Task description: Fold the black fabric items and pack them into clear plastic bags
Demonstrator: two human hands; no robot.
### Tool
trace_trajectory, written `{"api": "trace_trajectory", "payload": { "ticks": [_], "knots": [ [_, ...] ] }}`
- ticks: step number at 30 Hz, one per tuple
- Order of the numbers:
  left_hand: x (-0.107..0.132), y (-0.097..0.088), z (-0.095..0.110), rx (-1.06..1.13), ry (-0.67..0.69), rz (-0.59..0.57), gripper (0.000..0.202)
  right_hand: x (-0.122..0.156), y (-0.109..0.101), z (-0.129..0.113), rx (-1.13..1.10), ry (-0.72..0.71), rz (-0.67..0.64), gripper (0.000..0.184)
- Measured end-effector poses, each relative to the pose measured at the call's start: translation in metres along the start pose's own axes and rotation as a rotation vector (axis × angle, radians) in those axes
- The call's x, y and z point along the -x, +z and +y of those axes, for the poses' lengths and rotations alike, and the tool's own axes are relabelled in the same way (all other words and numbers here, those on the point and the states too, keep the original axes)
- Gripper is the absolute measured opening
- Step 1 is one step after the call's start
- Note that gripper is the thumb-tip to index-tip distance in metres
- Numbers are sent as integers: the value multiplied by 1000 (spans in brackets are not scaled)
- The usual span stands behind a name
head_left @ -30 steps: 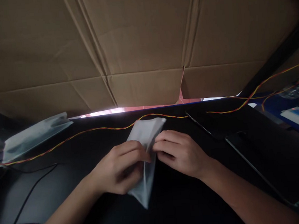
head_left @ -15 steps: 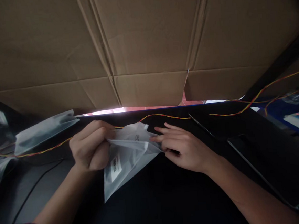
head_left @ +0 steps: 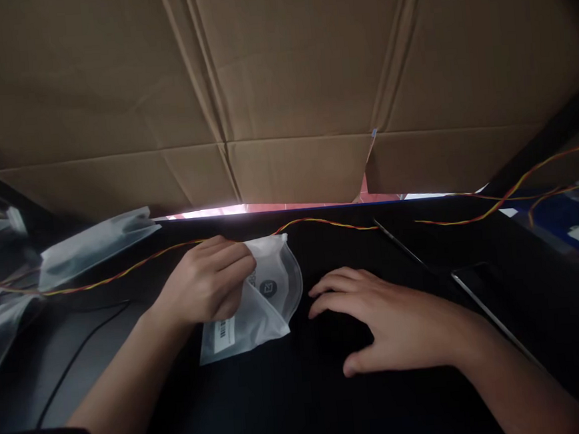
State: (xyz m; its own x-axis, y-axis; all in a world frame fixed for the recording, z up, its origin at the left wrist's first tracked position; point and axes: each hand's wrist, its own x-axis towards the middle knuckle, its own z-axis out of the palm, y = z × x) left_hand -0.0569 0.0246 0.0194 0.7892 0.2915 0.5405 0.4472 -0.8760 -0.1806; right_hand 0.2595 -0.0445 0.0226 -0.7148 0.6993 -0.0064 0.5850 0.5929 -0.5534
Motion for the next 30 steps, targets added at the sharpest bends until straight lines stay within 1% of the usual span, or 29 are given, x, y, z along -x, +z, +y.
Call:
{"api": "trace_trajectory", "payload": {
  "ticks": [3,6,7,8,10,11,12,13,14,15,18,19,20,22,24,25,28,29,30],
  "knots": [
    [0,0,-1,-41,-15,-44,23,-7,10,1,20,-11,71,55],
    [-1,2,-1,-59,-22,-100,24,-10,5,6,34,23,128,55],
    [-2,3,0,-58,-27,-122,24,-10,1,7,42,44,172,54],
    [-3,4,0,-52,-34,-146,24,-9,-3,9,48,61,244,53],
    [-6,8,4,-10,-52,-181,23,-8,-8,10,64,72,479,52],
    [-7,11,6,27,-67,-186,22,-8,-8,10,78,56,610,52],
    [-8,13,9,72,-87,-178,20,-9,-6,10,101,27,711,52],
    [-9,16,13,121,-110,-154,19,-11,-2,9,133,-11,761,52],
    [-10,19,17,170,-136,-118,19,-14,4,8,172,-56,746,51],
    [-11,21,21,213,-161,-76,20,-17,10,7,212,-102,672,49],
    [-12,27,31,302,-210,33,24,-26,29,6,279,-219,348,38],
    [-12,28,34,329,-215,51,24,-28,33,7,276,-252,274,36],
    [-12,28,37,360,-214,60,24,-29,36,7,263,-284,229,35],
    [-14,29,40,437,-198,49,23,-30,39,6,211,-351,194,38],
    [-16,29,42,528,-170,-1,24,-30,41,4,143,-405,176,33],
    [-17,29,42,570,-160,-37,28,-30,42,3,118,-428,166,29],
    [-18,29,40,663,-177,-150,50,-31,47,-1,121,-475,131,20],
    [-18,29,38,685,-193,-181,56,-31,49,-2,135,-469,134,20],
    [-16,29,36,709,-209,-211,59,-32,51,-3,145,-430,154,20]
  ]
}}
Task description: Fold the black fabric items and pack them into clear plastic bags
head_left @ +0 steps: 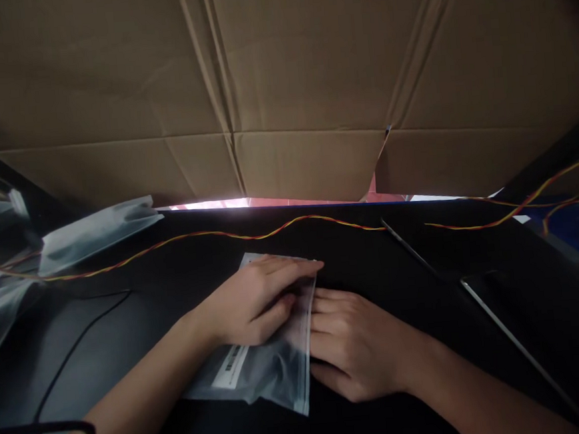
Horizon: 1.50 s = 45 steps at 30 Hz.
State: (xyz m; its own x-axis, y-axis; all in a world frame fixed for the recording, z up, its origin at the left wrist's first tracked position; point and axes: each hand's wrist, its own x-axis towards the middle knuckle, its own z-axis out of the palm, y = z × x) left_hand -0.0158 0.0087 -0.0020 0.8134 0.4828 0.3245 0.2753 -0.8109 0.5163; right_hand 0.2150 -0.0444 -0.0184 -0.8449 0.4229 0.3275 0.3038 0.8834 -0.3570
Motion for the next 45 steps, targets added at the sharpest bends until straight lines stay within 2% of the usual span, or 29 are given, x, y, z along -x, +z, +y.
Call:
{"api": "trace_trajectory", "payload": {
  "ticks": [4,5,6,10,12,14,17,19,23,26,30,33,35,37,39,42,44,45],
  "knots": [
    [6,0,-7,115,-50,-90,67,-2,4,-1,37,342,154,28],
    [7,1,-8,137,-53,-99,71,-2,5,-2,34,381,177,30],
    [7,3,-9,159,-50,-101,74,-1,5,-3,21,367,173,31],
    [3,8,-5,281,20,-121,76,-2,8,-8,-110,57,13,20],
    [0,9,0,326,52,-150,76,-6,14,-11,-155,-26,-2,19],
    [-2,10,6,323,61,-156,75,-12,25,-10,-165,9,70,22],
    [-5,14,14,263,79,-92,75,-21,39,-4,-91,170,228,33],
    [-7,18,16,219,90,-54,76,-22,41,0,-54,203,253,39],
    [-4,15,7,192,80,-84,75,-12,18,1,-258,60,96,33],
    [3,4,-8,154,48,-77,72,-2,-9,-1,-372,92,25,34],
    [11,-9,-24,74,-68,-33,67,7,-28,7,-254,212,135,34],
    [13,-10,-27,78,-123,-37,64,9,-22,12,-105,253,93,31],
    [13,-8,-24,95,-126,-61,65,7,-12,11,-67,208,8,33],
    [12,-5,-18,113,-105,-93,71,4,-1,7,-58,150,-18,32],
    [9,-3,-12,122,-74,-117,77,-1,8,2,-80,148,19,32],
    [3,1,-2,121,-59,-131,78,-9,15,-3,-132,224,170,36],
    [1,3,2,112,-85,-125,75,-11,16,-4,-166,258,240,35],
    [0,4,3,95,-117,-117,74,-11,15,-3,-183,258,233,35]
  ]
}}
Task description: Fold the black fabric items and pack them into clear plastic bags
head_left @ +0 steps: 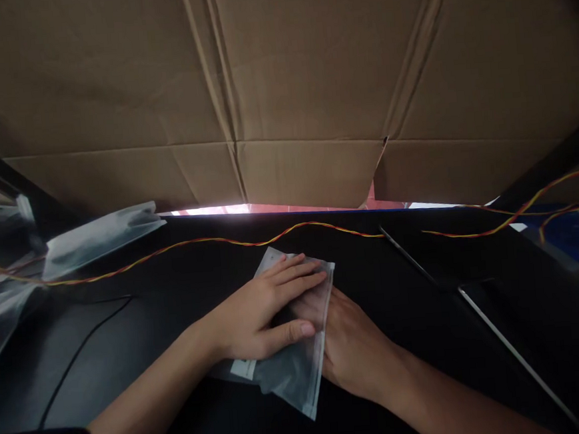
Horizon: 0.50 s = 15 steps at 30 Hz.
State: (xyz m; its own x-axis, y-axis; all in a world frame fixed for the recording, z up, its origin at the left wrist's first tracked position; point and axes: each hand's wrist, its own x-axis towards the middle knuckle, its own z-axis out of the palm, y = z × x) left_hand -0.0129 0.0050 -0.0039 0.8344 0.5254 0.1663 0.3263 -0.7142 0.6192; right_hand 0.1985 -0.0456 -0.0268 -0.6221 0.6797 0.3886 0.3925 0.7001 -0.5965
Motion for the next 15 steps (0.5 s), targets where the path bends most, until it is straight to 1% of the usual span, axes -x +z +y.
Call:
{"api": "trace_trajectory", "payload": {
  "ticks": [3,4,5,6,7,9,10,11,13,15],
  "knots": [
    [3,-1,-3,-70,-126,27,72,2,-12,5,-54,-12,-139,33],
    [5,-4,-6,-84,-153,28,71,3,-19,8,-82,-14,-171,32],
    [7,-6,-9,-87,-163,22,70,3,-27,11,-110,-6,-165,32],
    [9,-9,-11,-81,-162,16,69,3,-35,14,-130,17,-120,31],
    [10,-12,-13,-73,-159,14,68,3,-42,18,-129,56,-46,30],
    [11,-16,-16,-77,-168,35,65,2,-53,24,-58,144,107,19],
    [11,-16,-16,-94,-179,49,65,2,-56,27,-8,184,143,14],
    [10,-16,-16,-117,-191,60,64,2,-57,29,36,214,138,14],
    [7,-13,-15,-155,-199,60,64,1,-53,32,87,235,58,24],
    [5,-8,-14,-162,-194,57,64,1,-44,33,100,237,-9,33]
  ]
}}
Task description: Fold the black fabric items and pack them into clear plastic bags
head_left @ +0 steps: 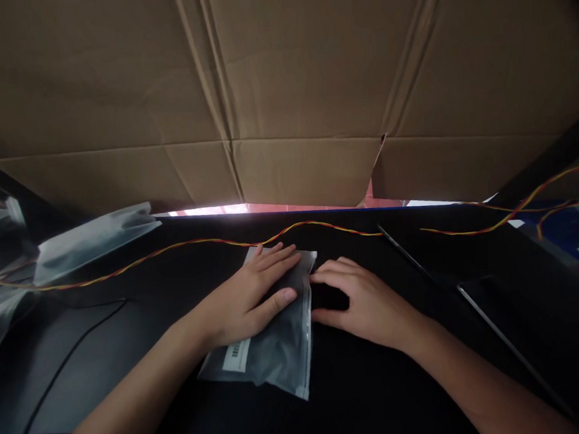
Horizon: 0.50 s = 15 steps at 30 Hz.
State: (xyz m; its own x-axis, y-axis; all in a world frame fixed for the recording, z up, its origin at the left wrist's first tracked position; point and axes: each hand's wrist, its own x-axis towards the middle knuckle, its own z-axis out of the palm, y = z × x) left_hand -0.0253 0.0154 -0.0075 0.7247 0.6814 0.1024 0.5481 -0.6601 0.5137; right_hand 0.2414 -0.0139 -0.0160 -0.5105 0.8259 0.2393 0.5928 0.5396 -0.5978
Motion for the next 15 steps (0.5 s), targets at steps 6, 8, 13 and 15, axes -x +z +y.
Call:
{"api": "trace_trajectory", "payload": {
  "ticks": [6,8,13,15],
  "knots": [
    [3,15,14,85,6,38,73,4,28,-10,-149,30,118,36],
    [4,14,20,98,-6,41,74,6,29,-13,-281,71,162,42],
    [0,0,22,6,-85,123,56,3,12,-2,-487,175,32,39],
    [-3,-1,17,-2,-124,146,49,0,6,6,-540,272,54,22]
  ]
}}
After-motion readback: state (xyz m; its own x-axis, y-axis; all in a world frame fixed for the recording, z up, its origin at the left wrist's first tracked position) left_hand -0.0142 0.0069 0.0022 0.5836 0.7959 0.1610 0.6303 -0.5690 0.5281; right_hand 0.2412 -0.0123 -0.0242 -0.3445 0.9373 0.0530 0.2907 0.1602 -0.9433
